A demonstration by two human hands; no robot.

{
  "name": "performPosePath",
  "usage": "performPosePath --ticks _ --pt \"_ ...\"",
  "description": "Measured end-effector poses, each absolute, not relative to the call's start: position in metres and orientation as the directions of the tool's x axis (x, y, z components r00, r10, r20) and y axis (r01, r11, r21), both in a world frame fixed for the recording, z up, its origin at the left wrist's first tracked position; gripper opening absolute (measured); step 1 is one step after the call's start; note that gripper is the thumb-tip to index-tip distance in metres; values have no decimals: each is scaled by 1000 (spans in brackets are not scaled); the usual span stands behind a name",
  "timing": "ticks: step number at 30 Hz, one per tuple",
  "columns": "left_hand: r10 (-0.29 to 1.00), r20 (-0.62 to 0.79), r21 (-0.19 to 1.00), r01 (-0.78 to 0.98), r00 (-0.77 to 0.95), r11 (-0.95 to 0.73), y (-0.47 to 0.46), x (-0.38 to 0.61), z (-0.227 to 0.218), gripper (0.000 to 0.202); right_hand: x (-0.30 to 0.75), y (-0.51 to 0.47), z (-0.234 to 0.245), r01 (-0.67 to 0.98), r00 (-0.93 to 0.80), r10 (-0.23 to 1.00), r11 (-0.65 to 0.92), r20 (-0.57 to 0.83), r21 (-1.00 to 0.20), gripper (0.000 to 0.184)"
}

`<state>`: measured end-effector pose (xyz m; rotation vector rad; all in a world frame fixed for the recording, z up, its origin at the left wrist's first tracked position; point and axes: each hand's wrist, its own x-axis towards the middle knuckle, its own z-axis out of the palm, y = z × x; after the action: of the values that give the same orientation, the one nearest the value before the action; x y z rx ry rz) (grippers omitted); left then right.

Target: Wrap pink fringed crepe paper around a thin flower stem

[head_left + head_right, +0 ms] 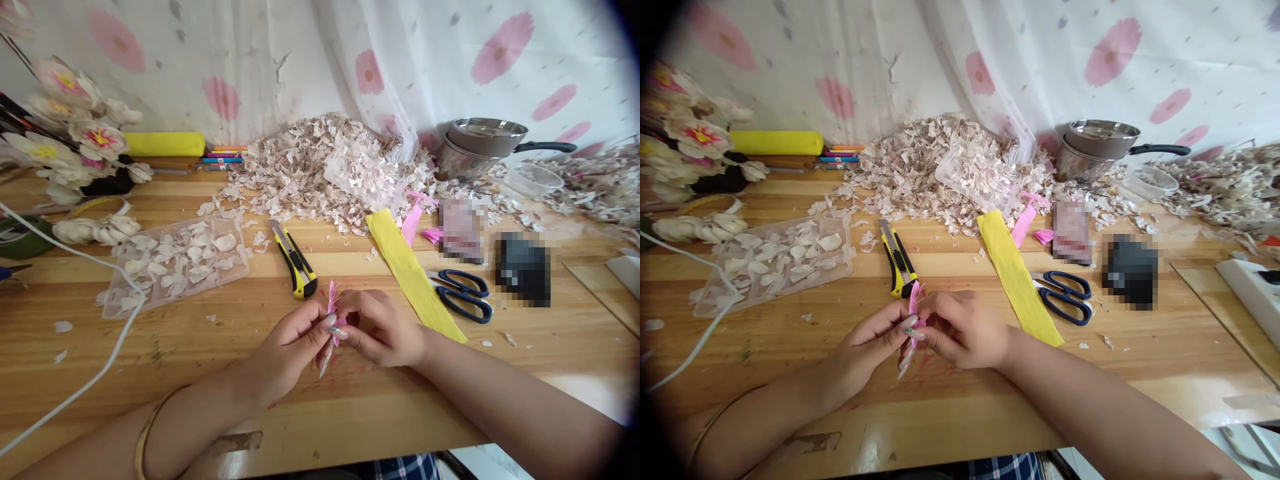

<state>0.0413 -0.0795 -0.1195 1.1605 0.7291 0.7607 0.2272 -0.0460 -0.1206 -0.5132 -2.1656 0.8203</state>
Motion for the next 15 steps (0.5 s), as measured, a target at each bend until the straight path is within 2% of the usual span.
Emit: performPosePath --ticks 7,15 --pt "843 -118 969 -123 524 212 -79 41 -112 34 229 -44 -122 111 -656 519 785 548 -610 10" --pt "840 -131 968 -115 526 223 -80 40 -116 34 229 -43 -123 85 -640 494 806 588 -585 9"
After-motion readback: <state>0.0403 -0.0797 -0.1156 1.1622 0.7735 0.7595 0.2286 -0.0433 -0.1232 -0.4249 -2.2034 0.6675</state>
